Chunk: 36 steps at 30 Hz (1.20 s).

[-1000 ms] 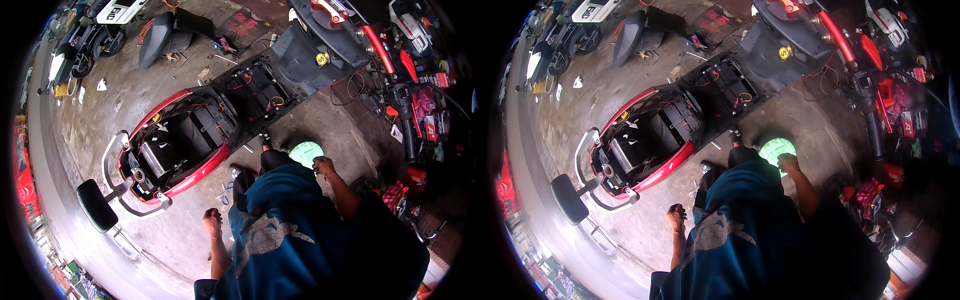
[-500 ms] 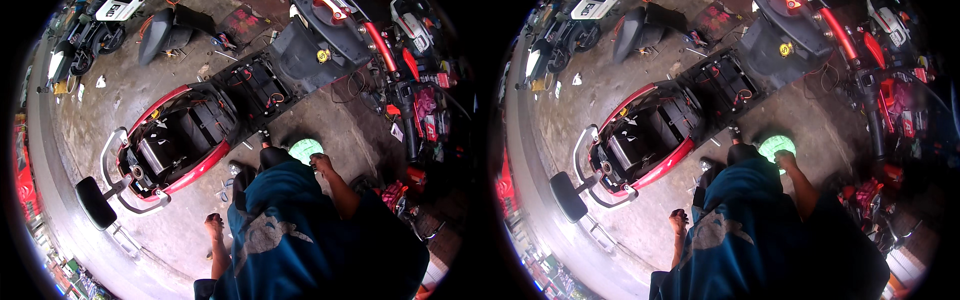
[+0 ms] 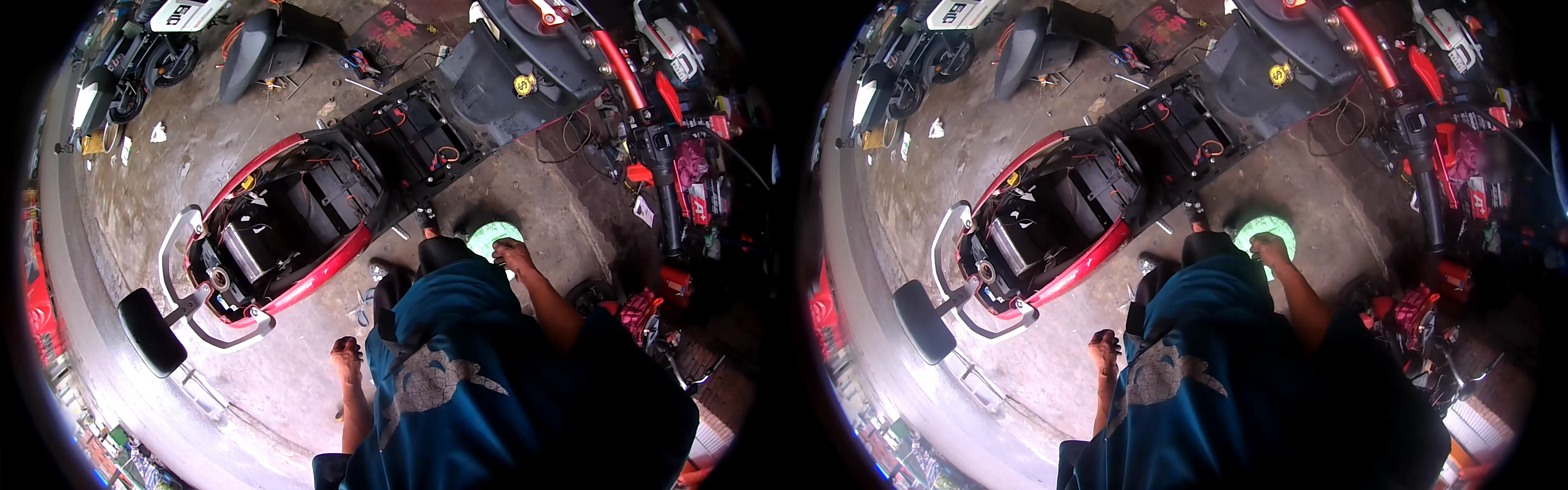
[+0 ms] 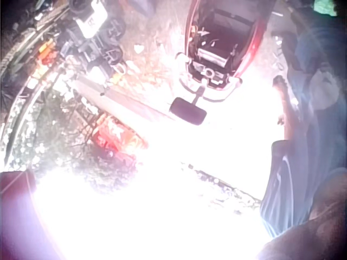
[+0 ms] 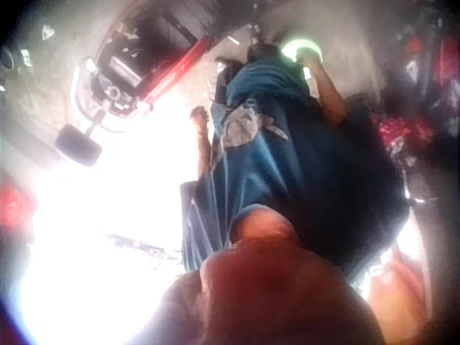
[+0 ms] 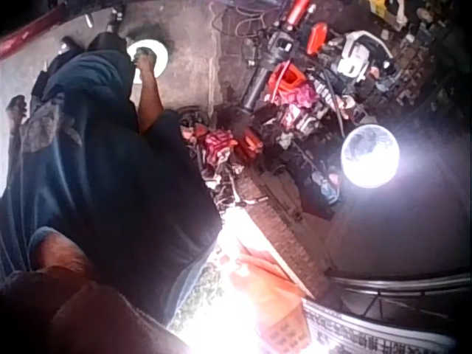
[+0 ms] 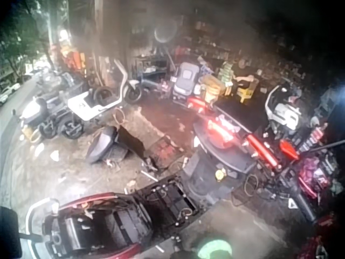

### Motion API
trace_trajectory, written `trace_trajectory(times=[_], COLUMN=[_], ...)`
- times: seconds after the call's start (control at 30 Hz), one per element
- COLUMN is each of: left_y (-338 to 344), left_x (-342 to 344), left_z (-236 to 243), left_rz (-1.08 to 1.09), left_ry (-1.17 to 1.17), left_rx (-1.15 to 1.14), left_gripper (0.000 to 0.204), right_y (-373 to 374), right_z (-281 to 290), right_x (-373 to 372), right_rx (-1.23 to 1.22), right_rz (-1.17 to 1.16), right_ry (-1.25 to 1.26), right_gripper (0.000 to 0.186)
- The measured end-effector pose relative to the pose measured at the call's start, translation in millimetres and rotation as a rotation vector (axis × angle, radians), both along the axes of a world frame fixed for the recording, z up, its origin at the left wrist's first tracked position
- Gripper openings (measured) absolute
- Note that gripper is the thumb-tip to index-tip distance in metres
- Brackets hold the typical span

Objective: The person holds a roll of tape, connects and wraps wires inside the battery compartment of a moped by hand, and picks up metal rods from the floor.

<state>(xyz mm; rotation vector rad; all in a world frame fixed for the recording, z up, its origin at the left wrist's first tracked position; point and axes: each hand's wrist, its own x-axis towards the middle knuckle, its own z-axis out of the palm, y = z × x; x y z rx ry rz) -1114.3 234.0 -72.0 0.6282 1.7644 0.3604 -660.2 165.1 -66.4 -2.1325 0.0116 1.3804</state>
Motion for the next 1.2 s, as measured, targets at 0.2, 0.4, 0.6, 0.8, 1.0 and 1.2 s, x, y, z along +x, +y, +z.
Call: trace_trajectory(times=[0.2, 0.4, 0.6, 0.8, 1.0, 1.2], left_y=[-2, -12, -10, -12, -15, -5], left_x=[6, -4, -2, -4, -5, 7], left_z=[4, -15, -9, -8, -18, -5], left_rz=[-0.007, -0.068, 0.002, 0.014, 0.013, 0.01], left_ry=[-0.049, -0.071, -0.02, -0.009, -0.026, -0.048], left_rx=[-0.06, -0.03, 0.0, -0.008, 0.018, 0.006], left_gripper=[0.012, 0.024, 0.011, 0.011, 0.011, 0.009], right_y=[32, 48, -5, -41, -32, -2], right_z=[-1, -6, -34, -27, -18, -4], right_x=[-9, -16, 0, 4, 6, 5], right_rx=[0.192, 0.293, 0.034, -0.214, -0.12, 0.012], right_rz=[0.243, 0.225, 0.291, 0.094, 0.031, -0.013], right_ry=[-0.117, -0.015, -0.143, -0.015, -0.006, 0.024], right_gripper=[0.019, 0.019, 0.022, 0.021, 0.016, 0.015])
